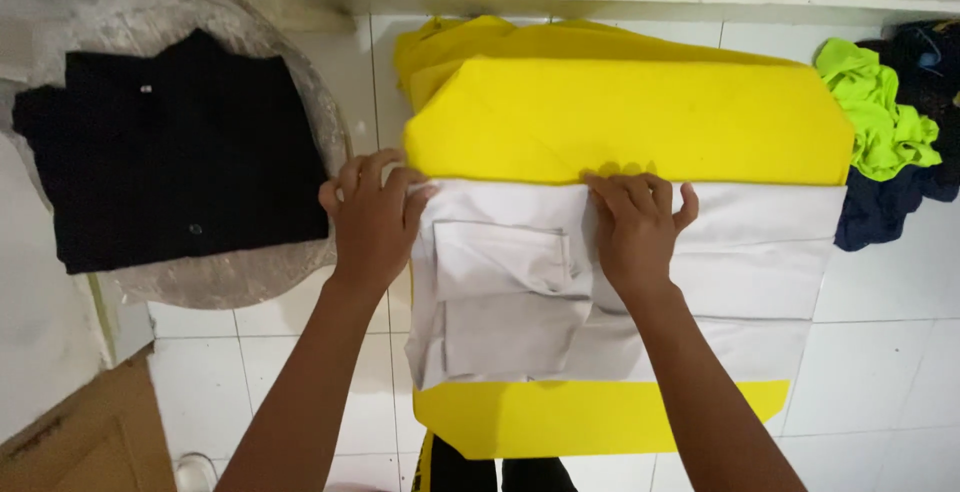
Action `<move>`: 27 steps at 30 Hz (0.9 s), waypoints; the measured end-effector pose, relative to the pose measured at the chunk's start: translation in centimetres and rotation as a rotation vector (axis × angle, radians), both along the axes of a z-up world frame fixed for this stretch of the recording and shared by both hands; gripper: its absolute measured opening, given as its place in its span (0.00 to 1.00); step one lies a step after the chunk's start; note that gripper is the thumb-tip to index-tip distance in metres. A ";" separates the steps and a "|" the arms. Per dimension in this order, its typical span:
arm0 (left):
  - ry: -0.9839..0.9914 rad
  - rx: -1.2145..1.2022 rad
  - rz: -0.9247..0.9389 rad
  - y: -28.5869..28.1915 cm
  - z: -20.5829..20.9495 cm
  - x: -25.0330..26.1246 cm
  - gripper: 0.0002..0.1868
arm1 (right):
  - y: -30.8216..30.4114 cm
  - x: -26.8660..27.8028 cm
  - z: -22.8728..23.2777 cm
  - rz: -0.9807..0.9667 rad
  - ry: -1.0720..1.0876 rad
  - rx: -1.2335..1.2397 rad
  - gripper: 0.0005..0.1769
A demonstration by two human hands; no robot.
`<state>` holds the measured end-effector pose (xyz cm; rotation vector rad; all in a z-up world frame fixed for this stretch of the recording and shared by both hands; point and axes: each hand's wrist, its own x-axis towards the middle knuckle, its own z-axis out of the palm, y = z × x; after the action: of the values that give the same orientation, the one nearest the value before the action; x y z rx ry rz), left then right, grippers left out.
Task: Folding a white t-shirt on a small yellow stool and then placing it on top of a folded black shirt on a chair.
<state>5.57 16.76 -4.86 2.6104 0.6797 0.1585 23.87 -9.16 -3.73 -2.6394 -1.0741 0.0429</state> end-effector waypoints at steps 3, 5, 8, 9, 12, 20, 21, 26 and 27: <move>0.049 -0.060 0.020 0.5 -1.3 -0.4 0.09 | -0.9 0.7 -0.7 0.062 -0.034 -0.066 0.18; 0.040 0.002 0.089 -0.1 -1.5 0.4 0.09 | -0.8 1.4 -1.0 0.031 -0.034 -0.075 0.19; 0.057 -0.004 0.244 -1.3 -0.7 1.1 0.08 | 0.2 1.2 -1.0 -0.077 -0.003 -0.050 0.18; 0.069 -0.070 0.324 -1.5 -0.4 1.6 0.09 | 0.9 1.3 -1.0 -0.159 0.018 -0.015 0.17; -0.090 -0.031 0.277 -3.4 0.2 1.4 0.21 | 1.1 -1.0 0.4 -0.031 0.004 0.020 0.22; 0.067 -0.151 -0.272 -9.3 1.9 2.9 0.34 | -6.1 -1.6 -1.6 -0.019 0.187 -0.072 0.37; 0.102 -0.097 -0.253 -9.6 1.5 2.9 0.33 | -7.8 -1.1 -1.8 -0.062 0.172 -0.076 0.38; 0.112 -0.071 -0.145 -12.6 4.2 5.8 0.22 | -12.9 1.4 -0.5 -0.137 0.120 -0.045 0.33; 0.126 -0.122 -0.139 -13.3 5.0 7.1 0.19 | -13.6 1.8 -0.2 -0.151 0.133 0.027 0.30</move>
<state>12.65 3.49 0.09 2.5541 0.5300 -0.0877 25.70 -22.78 -3.92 -2.6426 -0.8259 0.1677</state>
